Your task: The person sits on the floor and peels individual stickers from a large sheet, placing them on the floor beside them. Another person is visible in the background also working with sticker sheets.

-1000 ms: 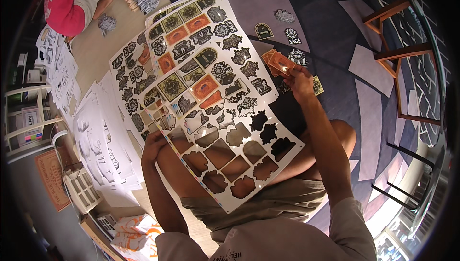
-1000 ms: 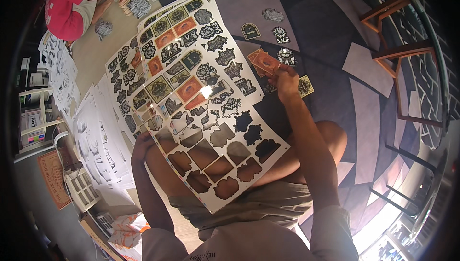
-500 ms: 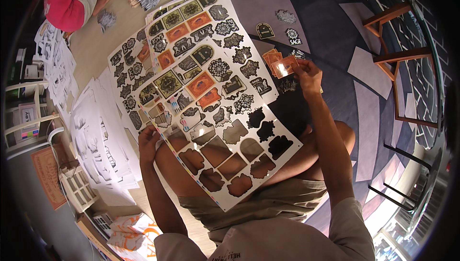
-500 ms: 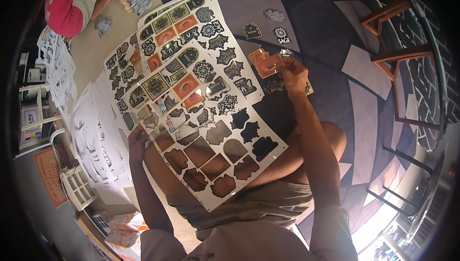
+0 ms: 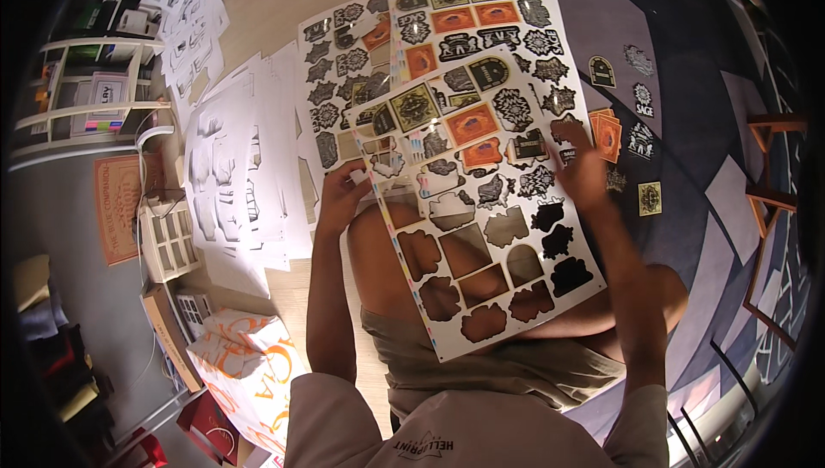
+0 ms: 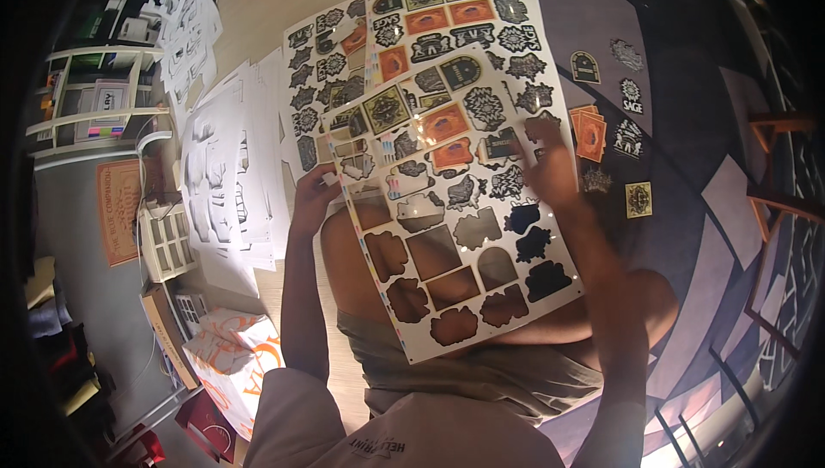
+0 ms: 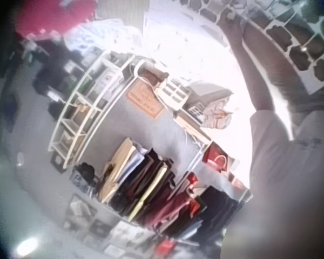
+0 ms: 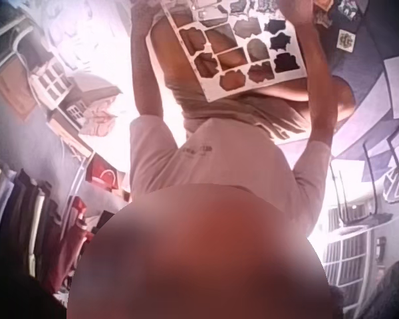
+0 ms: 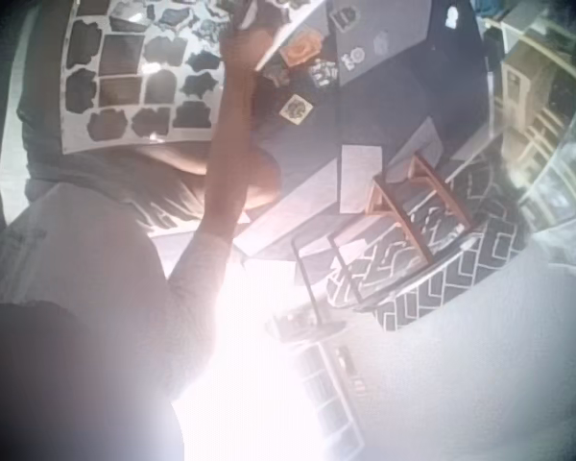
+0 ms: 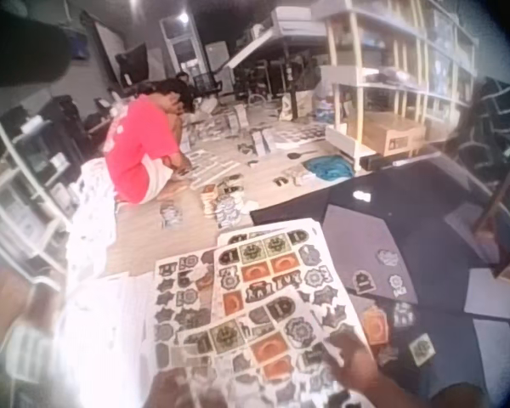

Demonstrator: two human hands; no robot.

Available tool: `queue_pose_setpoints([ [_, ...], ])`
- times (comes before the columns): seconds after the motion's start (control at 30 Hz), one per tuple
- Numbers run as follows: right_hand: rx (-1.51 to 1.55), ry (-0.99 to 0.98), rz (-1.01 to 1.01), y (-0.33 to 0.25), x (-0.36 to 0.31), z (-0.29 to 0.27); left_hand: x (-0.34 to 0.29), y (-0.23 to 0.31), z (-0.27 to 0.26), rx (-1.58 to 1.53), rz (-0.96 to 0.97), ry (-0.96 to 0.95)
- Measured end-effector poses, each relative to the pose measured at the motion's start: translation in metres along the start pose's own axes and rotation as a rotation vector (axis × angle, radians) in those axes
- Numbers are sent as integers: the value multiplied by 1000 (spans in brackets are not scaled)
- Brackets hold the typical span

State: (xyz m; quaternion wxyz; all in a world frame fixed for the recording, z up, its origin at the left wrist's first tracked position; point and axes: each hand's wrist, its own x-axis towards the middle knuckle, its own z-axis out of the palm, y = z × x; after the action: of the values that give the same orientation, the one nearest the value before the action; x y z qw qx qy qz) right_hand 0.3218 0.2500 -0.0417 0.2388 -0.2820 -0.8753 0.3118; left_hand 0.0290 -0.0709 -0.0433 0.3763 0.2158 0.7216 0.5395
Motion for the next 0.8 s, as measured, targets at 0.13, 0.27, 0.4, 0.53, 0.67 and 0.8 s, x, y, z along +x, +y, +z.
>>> queue_pose_setpoints([
  [0.13,177,-105,-153,-78,-15,78,4,-5,2,-79,-83,-48],
  [0.27,331,-45,-266,-118,-7,123,12,-17,2,-198,-152,-128],
  [0.4,308,-147,-227,-139,2,142,23,-28,1,-259,-96,-186],
  [0.53,144,-192,-228,-144,10,152,28,-33,-1,-137,-102,-171],
  [0.67,272,-248,-167,-142,8,155,25,-33,1,-140,1,-95],
  [0.8,329,-245,-157,-143,5,154,19,-25,-2,-62,-24,10],
])
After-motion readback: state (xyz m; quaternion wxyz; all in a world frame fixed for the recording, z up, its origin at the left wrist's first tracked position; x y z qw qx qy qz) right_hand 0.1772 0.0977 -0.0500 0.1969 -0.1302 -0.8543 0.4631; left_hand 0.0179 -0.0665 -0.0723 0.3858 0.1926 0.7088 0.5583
